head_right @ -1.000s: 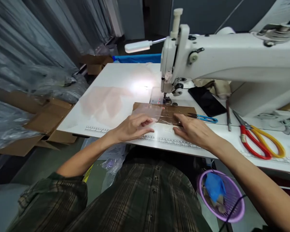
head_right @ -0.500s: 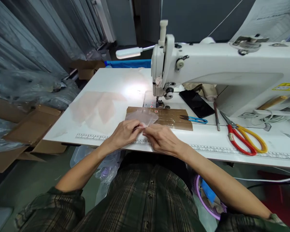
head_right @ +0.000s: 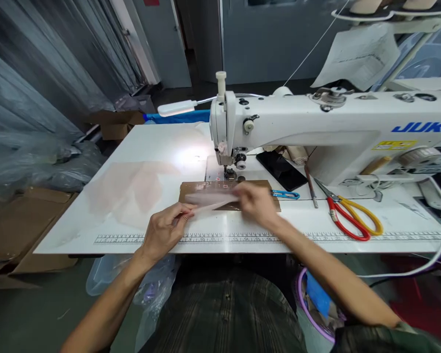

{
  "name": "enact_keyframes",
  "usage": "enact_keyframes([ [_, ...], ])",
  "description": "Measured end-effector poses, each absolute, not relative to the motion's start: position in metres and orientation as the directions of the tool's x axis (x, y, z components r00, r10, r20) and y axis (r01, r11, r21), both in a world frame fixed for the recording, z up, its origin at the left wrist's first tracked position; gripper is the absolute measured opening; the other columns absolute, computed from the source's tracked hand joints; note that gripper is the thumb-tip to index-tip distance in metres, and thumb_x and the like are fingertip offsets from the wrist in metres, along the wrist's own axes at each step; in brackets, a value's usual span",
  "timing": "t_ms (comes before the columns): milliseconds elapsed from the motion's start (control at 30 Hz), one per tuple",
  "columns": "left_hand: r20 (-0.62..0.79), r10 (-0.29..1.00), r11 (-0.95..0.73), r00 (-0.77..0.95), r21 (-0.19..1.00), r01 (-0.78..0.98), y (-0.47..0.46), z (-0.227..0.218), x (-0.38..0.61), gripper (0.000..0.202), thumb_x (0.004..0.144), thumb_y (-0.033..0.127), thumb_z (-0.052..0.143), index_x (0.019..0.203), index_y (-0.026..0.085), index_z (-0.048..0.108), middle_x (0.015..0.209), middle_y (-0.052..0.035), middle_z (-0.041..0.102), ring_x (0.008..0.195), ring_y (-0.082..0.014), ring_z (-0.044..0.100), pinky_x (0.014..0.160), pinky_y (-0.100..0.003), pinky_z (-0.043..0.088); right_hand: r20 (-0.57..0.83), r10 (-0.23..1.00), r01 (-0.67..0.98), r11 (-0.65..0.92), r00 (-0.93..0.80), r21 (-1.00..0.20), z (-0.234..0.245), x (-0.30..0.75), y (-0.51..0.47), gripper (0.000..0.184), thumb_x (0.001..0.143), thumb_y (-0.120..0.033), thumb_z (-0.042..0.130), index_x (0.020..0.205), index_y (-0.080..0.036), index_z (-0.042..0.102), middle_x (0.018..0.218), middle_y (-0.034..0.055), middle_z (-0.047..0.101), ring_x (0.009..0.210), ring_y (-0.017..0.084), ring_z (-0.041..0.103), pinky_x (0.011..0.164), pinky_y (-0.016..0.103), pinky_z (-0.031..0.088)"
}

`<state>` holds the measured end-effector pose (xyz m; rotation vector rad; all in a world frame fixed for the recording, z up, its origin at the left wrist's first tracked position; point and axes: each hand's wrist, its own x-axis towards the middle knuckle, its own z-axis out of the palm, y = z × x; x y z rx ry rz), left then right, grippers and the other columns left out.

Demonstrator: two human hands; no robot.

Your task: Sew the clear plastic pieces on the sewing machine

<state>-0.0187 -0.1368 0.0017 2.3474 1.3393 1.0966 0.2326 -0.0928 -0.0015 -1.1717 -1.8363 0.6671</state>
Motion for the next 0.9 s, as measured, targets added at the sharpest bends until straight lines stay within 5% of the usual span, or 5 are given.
enact_keyframes([
  [133, 0.572, 0.659, -0.747, 0.489, 0.424, 0.512, -0.139, -0.002, -0.016, 0.003, 0.095, 0.024, 0.065, 0.095, 0.021, 0.066, 0.098, -0.0035, 0.078, 0.091, -0.0192, 0.075, 0.085, -0.038, 0.061, 0.195, 0.978, 0.403, 0.208, -0.074, -0.891, -0.005, 0.254, -0.081, 0.044, 0.095, -0.056, 0.053, 0.088, -0.016, 0.071, 0.053, -0.0023, 0.045, 0.048, 0.013, 0.040, 0.045, 0.026, 0.031],
  [200, 0.557, 0.569, -0.822, 0.605, 0.376, 0.427, -0.136, 0.003, -0.012, 0.025, 0.089, 0.038, 0.075, 0.102, 0.019, 0.065, 0.099, -0.0052, 0.078, 0.091, -0.0211, 0.074, 0.083, -0.039, 0.059, 0.111, 0.986, 0.335, 0.146, -0.121, -0.931, -0.005, 0.254, -0.086, 0.047, 0.093, -0.060, 0.057, 0.094, -0.015, 0.073, 0.055, -0.0027, 0.047, 0.051, 0.012, 0.043, 0.047, 0.025, 0.033],
  [500, 0.342, 0.581, -0.814, 0.738, 0.258, 0.521, -0.076, 0.022, 0.021, 0.028, 0.097, 0.032, 0.063, 0.117, 0.012, 0.060, 0.113, -0.0138, 0.069, 0.104, -0.0251, 0.067, 0.082, -0.037, 0.058, 0.163, 0.963, 0.297, 0.223, -0.213, -0.928, -0.001, 0.249, -0.101, 0.045, 0.095, -0.058, 0.055, 0.096, -0.017, 0.071, 0.062, -0.0025, 0.048, 0.056, 0.011, 0.041, 0.052, 0.025, 0.031],
  [633, 0.284, 0.553, -0.817, 0.783, 0.001, 0.577, -0.066, 0.004, 0.038, 0.018, 0.101, 0.021, 0.052, 0.099, 0.013, 0.067, 0.092, -0.0094, 0.068, 0.081, -0.0199, 0.066, 0.061, -0.030, 0.053, 0.173, 0.921, 0.341, 0.297, -0.350, -0.892, 0.001, 0.262, -0.104, 0.042, 0.095, -0.056, 0.056, 0.100, -0.018, 0.071, 0.070, 0.0003, 0.056, 0.063, 0.013, 0.048, 0.058, 0.026, 0.038],
  [900, 0.470, 0.423, -0.702, 0.774, -0.370, 0.608, -0.109, 0.019, 0.041, 0.032, 0.100, 0.004, 0.045, 0.075, 0.013, 0.063, 0.065, -0.0017, 0.055, 0.060, -0.0124, 0.053, 0.049, -0.028, 0.033, 0.220, 0.975, 0.291, 0.209, 0.005, -0.934, -0.002, 0.264, -0.096, 0.039, 0.092, -0.054, 0.061, 0.089, -0.016, 0.072, 0.055, -0.0032, 0.043, 0.049, 0.010, 0.035, 0.046, 0.026, 0.024],
])
